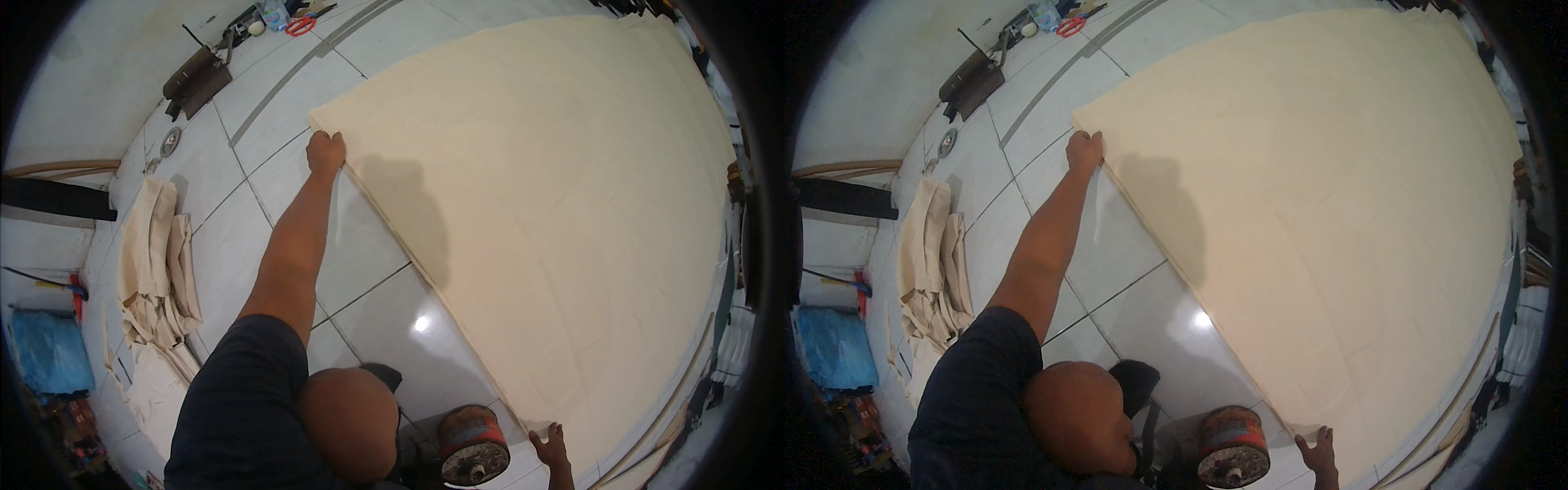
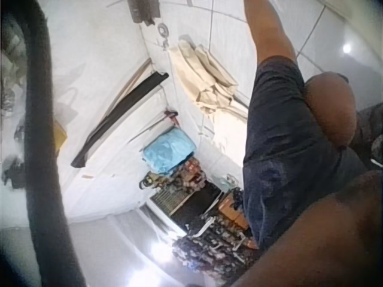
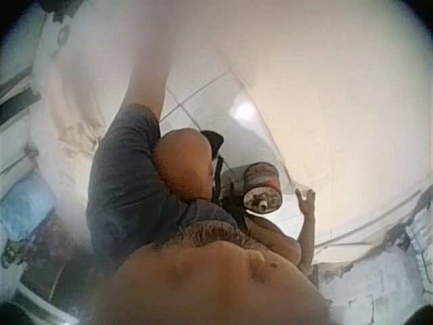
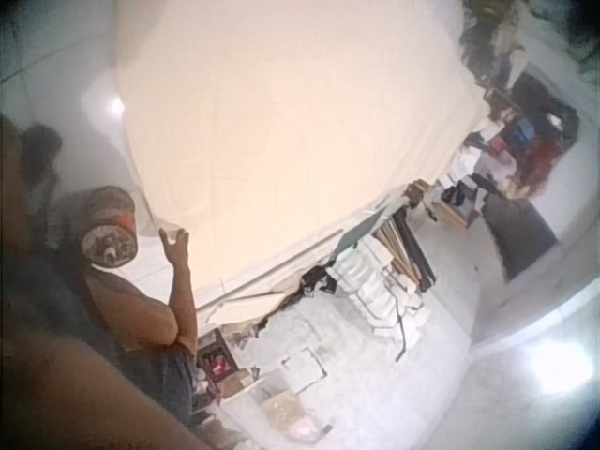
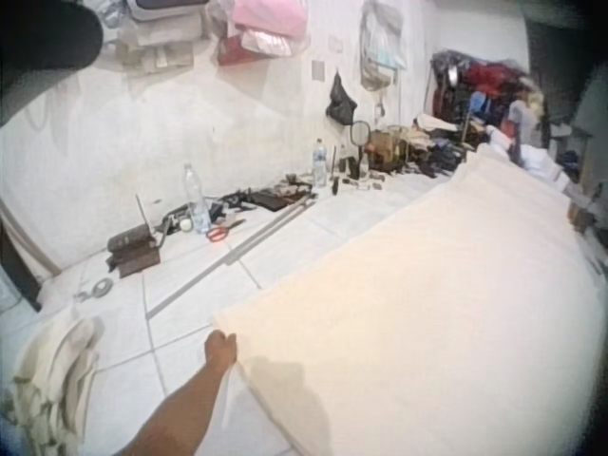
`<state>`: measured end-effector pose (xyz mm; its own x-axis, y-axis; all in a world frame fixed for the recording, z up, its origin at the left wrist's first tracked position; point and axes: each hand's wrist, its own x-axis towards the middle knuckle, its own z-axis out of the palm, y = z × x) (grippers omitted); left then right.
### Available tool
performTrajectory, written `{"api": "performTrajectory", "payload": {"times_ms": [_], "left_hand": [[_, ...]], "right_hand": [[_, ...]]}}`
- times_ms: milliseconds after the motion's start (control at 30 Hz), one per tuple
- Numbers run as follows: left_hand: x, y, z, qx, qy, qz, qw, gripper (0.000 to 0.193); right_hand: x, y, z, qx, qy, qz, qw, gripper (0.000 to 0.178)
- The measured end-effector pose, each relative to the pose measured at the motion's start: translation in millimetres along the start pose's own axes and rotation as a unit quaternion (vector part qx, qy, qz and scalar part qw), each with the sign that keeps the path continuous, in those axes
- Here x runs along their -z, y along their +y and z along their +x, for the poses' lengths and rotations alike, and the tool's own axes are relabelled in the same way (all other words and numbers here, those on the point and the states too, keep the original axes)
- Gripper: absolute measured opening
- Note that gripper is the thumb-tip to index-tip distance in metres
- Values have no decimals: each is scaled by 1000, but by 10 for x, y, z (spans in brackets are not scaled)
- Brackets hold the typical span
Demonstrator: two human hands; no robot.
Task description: The person sits on a tiled floor and uses a long wooden stick to align and measure a large piece of off-white fabric. They then use scissors to cut the fabric along the straight edge of the stick. The person repeats this process, folding and repositioning the fabric to cut multiple straight sections.
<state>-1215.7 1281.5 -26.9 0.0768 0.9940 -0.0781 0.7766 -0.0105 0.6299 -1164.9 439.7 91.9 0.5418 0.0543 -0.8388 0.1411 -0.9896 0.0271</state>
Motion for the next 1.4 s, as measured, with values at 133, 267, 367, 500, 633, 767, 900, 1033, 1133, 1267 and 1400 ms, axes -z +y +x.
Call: {"api": "performTrajectory", "payload": {"times_ms": [133, 267, 367, 500, 633, 767, 900, 1033, 1133, 1267, 1400], "left_hand": [[-23, 24, 19, 14, 23, -14, 1000, 34], [82, -29, 217, 36, -54, 7, 998, 34], [119, -44, 203, 21, -7, 22, 1000, 37], [58, 289, -236, -222, 99, 15, 970, 49], [-288, 719, -1164, -547, -64, 41, 834, 67], [-340, 434, -1630, -579, -218, 178, 766, 78], [-367, 429, -1612, -570, -244, 155, 769, 82], [-400, 407, -1349, -512, -137, 228, 817, 84], [-331, 459, -1076, -470, -96, 249, 841, 86], [-492, 694, -1402, -456, -6, 223, 862, 83], [-583, 944, -2847, -674, -252, 85, 689, 78]], "right_hand": [[8, -25, -36, -9, 0, -3, 1000, 109], [41, -71, -19, -2, -2, -12, 1000, 110], [49, -89, 53, -24, -27, -14, 999, 117], [17, -75, 39, -9, -2, -18, 1000, 113], [-34, 78, 84, -20, -8, -30, 999, 114], [-50, 22, 82, -21, -4, -23, 1000, 116], [-60, -49, -13, -24, -6, 1, 1000, 114], [-176, 151, 33, 3, 48, -4, 999, 109], [-100, -8, 75, 11, 44, -1, 999, 110], [-145, 45, 139, 13, 59, 6, 998, 118], [-269, 274, 49, 1, 85, -28, 996, 115]]}}
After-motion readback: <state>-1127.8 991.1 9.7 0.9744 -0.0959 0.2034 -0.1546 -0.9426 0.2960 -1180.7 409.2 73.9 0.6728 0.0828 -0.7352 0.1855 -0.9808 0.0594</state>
